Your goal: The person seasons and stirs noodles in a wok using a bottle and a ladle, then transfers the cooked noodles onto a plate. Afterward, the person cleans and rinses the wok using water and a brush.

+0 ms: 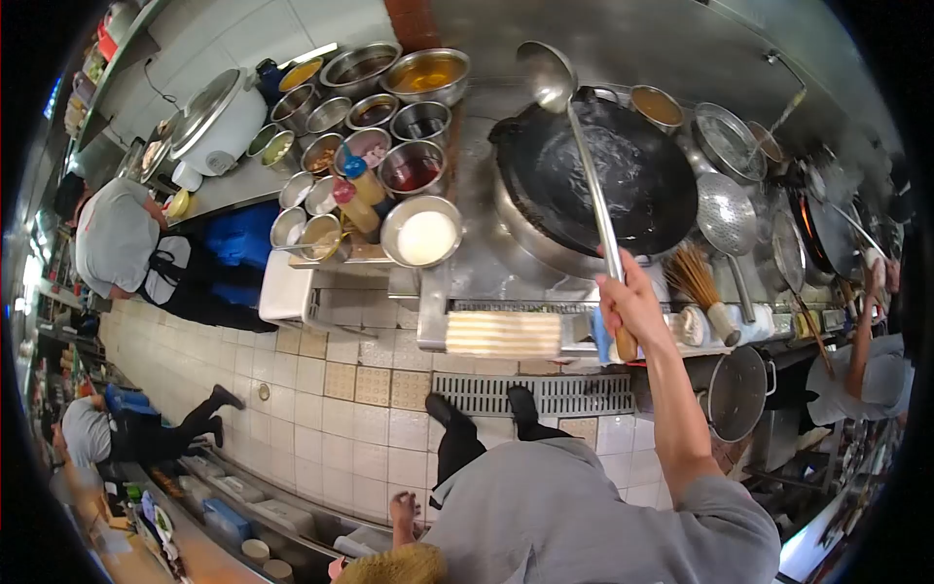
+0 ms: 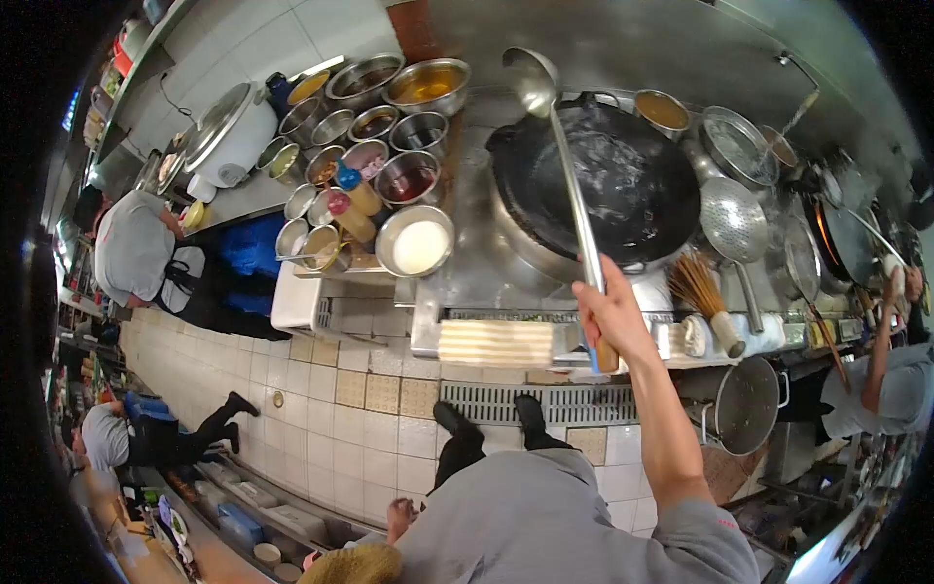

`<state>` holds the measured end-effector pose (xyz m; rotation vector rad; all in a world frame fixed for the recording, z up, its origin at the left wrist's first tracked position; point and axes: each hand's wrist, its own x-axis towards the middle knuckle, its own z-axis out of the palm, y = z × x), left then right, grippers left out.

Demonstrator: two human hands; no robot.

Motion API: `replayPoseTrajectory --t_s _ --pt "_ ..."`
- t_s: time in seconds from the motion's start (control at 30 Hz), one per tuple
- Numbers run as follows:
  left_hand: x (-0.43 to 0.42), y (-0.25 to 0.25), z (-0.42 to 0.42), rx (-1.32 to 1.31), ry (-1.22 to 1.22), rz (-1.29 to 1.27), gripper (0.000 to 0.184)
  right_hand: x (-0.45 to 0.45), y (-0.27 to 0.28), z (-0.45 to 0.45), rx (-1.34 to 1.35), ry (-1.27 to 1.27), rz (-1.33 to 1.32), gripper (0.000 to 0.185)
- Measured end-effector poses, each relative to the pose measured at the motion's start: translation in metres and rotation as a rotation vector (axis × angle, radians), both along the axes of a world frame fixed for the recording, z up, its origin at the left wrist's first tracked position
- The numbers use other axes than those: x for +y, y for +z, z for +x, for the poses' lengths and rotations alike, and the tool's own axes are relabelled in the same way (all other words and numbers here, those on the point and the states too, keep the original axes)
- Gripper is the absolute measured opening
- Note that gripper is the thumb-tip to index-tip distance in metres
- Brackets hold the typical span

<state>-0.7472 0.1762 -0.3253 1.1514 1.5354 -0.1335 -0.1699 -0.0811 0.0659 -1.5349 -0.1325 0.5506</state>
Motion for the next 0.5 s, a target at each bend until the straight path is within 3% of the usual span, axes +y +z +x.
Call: replayPoseTrajectory --t_s 0.03,0.1,0.23,0.5 --pt "0.026 0.028 0.039 0.008 0.004 0.082 0.035 0.014 0.0 -0.009 0.044 0.035 0.07 0.045" --pt "0.062 0.032 0.07 -0.152 0.014 0.135 0.037 0.043 -0.002 -0.02 0.135 0.13 0.131 0.044" --pt "0.12 0.046 0.127 -0.082 -0.193 0.063 0.042 0.111 -0.001 -0.031 0.208 0.212 0.074 0.045" --pt "0.221 0.023 0.111 0.054 -0.293 -0.048 0.039 0.205 -0.021 -0.033 0.081 0.183 -0.169 0.049"
